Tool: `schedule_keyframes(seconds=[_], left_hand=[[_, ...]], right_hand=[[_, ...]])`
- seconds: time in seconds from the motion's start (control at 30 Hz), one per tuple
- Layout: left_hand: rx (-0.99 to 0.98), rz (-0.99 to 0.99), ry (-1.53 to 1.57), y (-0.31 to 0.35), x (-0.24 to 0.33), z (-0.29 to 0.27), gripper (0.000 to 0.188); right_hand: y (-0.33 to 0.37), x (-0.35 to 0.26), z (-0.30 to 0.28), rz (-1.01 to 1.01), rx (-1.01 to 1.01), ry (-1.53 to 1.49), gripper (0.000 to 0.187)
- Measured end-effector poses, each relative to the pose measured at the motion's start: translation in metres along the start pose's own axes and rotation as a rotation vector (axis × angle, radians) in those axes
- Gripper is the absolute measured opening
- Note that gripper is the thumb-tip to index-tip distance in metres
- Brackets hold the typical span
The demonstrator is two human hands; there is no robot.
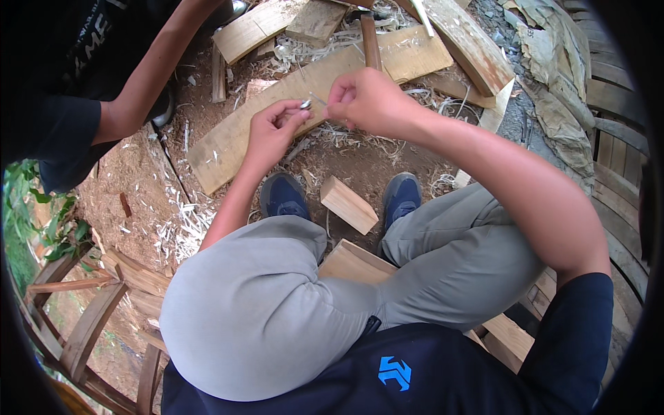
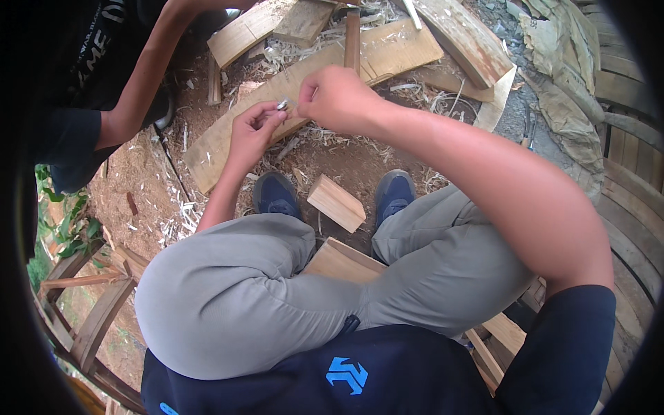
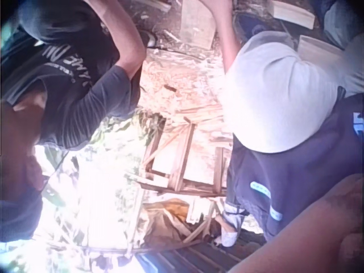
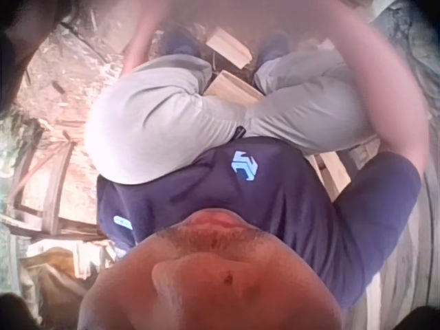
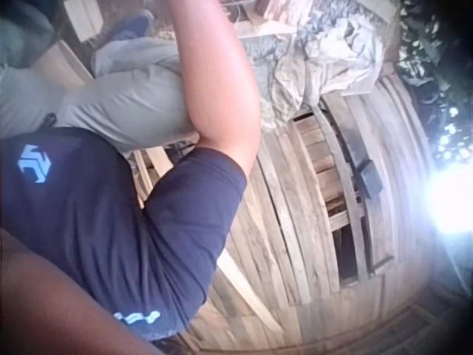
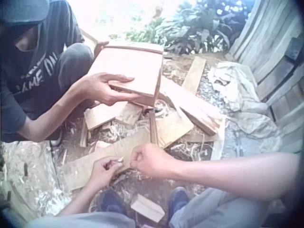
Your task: The person sits on the ground and assembles wooden pieces. They place nails on a plank, then use a hammer to drive the nails into the wood. The person also handles and positions other wooden blocks and planks during the process.
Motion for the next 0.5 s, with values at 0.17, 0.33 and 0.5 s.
schedule_keyframes(seconds=[0.17, 0.33, 0.5], left_hand=[[-0.033, 0.038, 0.171, -0.004, 0.002, 0.025, 0.018], [-0.049, 0.135, 0.205, -0.007, 0.008, 0.029, 0.018], [-0.074, 0.046, 0.191, -0.003, 0.004, 0.021, 0.019]], right_hand=[[-0.01, 0.018, 0.006, -0.037, 0.073, -0.313, 0.025], [-0.014, 0.027, 0.01, -0.007, 0.041, -0.366, 0.031], [-0.013, 0.017, 0.014, 0.053, -0.013, -0.403, 0.03]])
Point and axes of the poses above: each hand's wrist, its own y-axis away from the middle knuckle, its own z-axis out of the palm, x = y × z, the point moved 4 cm from there along -y, towards the middle knuckle, and after that the axes turned 11 degrees about -x, right-handed, at the moved point
